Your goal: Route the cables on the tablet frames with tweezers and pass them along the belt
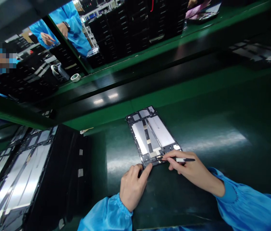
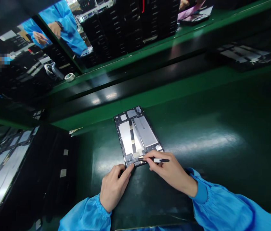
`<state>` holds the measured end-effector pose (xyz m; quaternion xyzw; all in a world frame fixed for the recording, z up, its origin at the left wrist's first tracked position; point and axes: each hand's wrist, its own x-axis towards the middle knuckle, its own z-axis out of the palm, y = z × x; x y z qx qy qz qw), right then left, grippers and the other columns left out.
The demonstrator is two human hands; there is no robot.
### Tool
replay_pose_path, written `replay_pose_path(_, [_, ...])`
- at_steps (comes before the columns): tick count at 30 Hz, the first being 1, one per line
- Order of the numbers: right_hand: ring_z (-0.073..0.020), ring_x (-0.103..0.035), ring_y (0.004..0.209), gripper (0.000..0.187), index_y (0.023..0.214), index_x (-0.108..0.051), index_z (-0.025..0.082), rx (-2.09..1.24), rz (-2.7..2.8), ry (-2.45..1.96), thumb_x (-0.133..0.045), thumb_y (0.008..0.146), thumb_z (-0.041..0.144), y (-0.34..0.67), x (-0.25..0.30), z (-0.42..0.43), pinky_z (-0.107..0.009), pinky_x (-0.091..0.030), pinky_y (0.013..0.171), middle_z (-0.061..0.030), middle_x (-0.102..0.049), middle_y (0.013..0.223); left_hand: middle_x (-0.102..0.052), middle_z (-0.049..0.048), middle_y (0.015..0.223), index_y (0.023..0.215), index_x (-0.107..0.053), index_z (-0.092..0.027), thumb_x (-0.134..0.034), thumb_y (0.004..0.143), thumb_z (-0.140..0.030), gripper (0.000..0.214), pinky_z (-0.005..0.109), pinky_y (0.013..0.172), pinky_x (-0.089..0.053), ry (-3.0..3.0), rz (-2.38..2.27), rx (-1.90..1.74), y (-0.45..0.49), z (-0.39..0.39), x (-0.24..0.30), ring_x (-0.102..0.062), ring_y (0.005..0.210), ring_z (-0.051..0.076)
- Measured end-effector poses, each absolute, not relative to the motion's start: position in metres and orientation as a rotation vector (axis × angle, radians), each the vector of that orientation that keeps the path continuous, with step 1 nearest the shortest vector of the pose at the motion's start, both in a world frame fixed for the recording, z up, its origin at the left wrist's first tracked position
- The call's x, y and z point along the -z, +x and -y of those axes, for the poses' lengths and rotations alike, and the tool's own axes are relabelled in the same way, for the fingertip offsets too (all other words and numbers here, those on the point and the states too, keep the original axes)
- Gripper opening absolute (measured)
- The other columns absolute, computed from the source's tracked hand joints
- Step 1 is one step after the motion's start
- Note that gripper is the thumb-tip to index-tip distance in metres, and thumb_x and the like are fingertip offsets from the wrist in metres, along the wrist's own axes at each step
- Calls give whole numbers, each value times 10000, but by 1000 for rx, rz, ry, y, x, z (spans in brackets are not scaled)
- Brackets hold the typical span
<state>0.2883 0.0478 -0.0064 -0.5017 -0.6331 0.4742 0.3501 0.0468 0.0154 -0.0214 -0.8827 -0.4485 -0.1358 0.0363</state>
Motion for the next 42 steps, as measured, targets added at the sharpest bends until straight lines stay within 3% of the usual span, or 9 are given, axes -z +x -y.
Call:
replay_pose_path(8, [-148,-690,582,222,999,-728,203,-1288,1623,-1188,-563,930,335,283,8,-46,-224,-569,504,-37,-748,767,-648,43,1000,1257,-610,-238,-448,987,-149,328,226,624,-489,-2762,1326,624,40,-17,17,-611,758,132])
replay_pose_path(15, [-200,-722,920,193,1001,-734,223,-1239,1826,-992,-560,937,276,273,-4,-47,-313,-586,846,-47,-769,976,-661,38,962,1224,-634,-239,-451,997,-164,301,217,633,-480,-2757,1313,682,39,-22,15,-613,761,125])
replay_pose_path(19, [-183,-722,803,201,1011,-712,211,-1381,1729,-1057,-574,931,334,275,-2,-46,-257,-606,614,-58,-746,969,-679,51,976,1210,-635,-211,-480,984,-152,280,238,653,-471,-2732,1269,717,39,-21,13,-606,758,135])
replay_pose_path(22, [-151,-689,652,245,993,-683,190,-1473,1562,-1156,-593,912,403,284,1,-42,-221,-564,486,-47,-721,868,-697,69,1044,1232,-610,-169,-524,965,-142,282,272,727,-472,-2856,1072,741,44,-10,10,-621,865,161])
replay_pose_path(25, [-127,-640,551,270,917,-651,179,-1475,1518,-1245,-576,917,438,299,4,-31,-223,-546,481,-13,-674,729,-684,65,1150,1227,-609,-186,-513,981,-195,265,291,770,-468,-3038,871,603,52,4,10,-614,1000,184])
replay_pose_path(28, [-147,-659,597,252,853,-629,193,-1477,1617,-1335,-566,930,423,310,6,-17,-236,-539,513,-8,-661,711,-667,69,1201,1217,-613,-191,-469,1005,-246,263,317,768,-474,-3033,974,445,57,11,13,-606,1041,208])
replay_pose_path(31, [-166,-667,640,181,839,-612,209,-1373,1751,-1378,-582,924,366,312,4,-7,-258,-526,554,-7,-664,735,-649,69,1242,1265,-584,-202,-457,1006,-193,290,321,811,-479,-3021,922,412,58,11,15,-590,1099,207])
replay_pose_path(35, [-179,-663,662,134,817,-600,223,-1195,1924,-1379,-596,911,318,307,-3,-7,-279,-495,596,-3,-676,745,-639,42,1265,1260,-589,-252,-511,971,-126,325,309,798,-479,-3056,729,437,58,10,15,-593,1087,196])
replay_pose_path(42, [-193,-667,687,162,809,-588,222,-1359,1983,-1386,-611,908,347,296,0,-4,-289,-481,632,-1,-690,744,-628,67,1256,1272,-585,-258,-508,963,-104,354,317,767,-481,-3062,723,415,60,11,19,-589,1061,201])
